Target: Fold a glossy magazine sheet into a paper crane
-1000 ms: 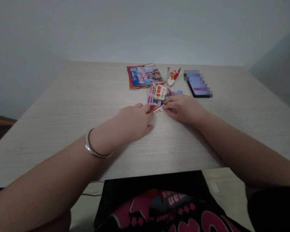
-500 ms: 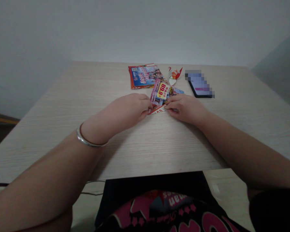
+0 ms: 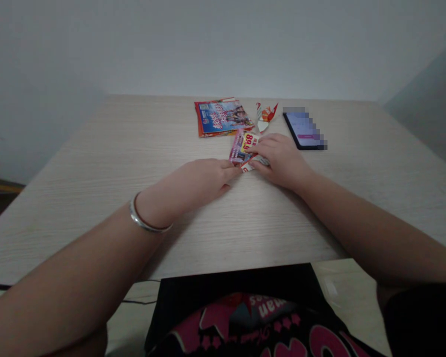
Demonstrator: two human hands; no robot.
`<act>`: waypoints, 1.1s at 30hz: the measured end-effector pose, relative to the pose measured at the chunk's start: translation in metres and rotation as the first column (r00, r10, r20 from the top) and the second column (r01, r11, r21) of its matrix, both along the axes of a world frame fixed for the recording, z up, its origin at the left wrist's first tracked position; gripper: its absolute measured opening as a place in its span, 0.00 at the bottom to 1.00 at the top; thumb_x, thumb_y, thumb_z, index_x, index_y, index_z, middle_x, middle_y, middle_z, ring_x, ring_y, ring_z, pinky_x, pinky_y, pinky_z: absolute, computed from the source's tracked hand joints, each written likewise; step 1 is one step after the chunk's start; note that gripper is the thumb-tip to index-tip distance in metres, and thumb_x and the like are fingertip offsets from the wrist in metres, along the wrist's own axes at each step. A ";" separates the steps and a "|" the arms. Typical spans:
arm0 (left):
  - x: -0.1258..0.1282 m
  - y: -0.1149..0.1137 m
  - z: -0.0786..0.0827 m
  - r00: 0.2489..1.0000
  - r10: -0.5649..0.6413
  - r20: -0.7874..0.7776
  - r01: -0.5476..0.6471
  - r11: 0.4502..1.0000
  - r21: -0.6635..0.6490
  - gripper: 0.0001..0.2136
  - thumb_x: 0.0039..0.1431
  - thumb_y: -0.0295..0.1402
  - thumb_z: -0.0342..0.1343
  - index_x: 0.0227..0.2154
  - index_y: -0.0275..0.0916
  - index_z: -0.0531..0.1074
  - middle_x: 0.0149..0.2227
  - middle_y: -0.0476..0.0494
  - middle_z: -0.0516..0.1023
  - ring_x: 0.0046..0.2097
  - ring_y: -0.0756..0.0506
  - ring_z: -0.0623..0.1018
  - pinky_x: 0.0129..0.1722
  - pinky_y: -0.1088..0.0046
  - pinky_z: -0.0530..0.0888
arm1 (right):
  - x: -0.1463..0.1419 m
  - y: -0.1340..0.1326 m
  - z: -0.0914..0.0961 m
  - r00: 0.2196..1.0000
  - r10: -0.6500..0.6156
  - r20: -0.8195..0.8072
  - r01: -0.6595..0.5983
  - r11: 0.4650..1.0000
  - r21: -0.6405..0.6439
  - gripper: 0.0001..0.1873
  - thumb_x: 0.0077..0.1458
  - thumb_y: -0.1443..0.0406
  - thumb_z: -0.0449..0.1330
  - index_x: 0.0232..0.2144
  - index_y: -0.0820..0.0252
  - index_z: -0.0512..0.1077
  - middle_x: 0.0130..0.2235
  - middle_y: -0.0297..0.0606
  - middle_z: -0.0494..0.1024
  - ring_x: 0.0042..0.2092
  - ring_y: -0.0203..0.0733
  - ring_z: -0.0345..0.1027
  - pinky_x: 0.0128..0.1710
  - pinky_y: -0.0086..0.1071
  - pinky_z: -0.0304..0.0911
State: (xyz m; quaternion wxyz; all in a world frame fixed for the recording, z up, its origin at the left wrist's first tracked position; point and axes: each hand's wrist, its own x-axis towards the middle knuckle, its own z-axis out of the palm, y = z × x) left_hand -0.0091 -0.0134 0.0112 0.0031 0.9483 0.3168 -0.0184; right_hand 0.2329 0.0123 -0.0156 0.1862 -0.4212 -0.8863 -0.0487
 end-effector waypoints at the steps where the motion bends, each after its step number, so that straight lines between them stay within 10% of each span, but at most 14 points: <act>1: 0.001 0.000 -0.001 1.000 -0.009 0.008 0.009 1.000 0.003 0.19 0.73 0.30 0.48 0.62 0.36 0.72 0.60 0.34 0.78 0.55 0.40 0.82 0.58 0.59 0.77 | 0.000 0.002 -0.002 1.000 -0.023 -0.010 0.023 1.000 -0.010 0.15 0.65 0.61 0.58 0.46 0.62 0.81 0.47 0.49 0.84 0.51 0.54 0.73 0.54 0.45 0.61; 33: 0.007 -0.008 -0.005 1.000 -0.012 -0.010 0.012 0.999 0.040 0.21 0.75 0.33 0.45 0.63 0.30 0.71 0.62 0.28 0.76 0.57 0.37 0.79 0.58 0.58 0.75 | -0.006 0.013 -0.007 0.979 -0.172 0.109 0.188 0.968 -0.167 0.12 0.63 0.59 0.60 0.38 0.58 0.81 0.43 0.47 0.85 0.46 0.52 0.73 0.45 0.42 0.59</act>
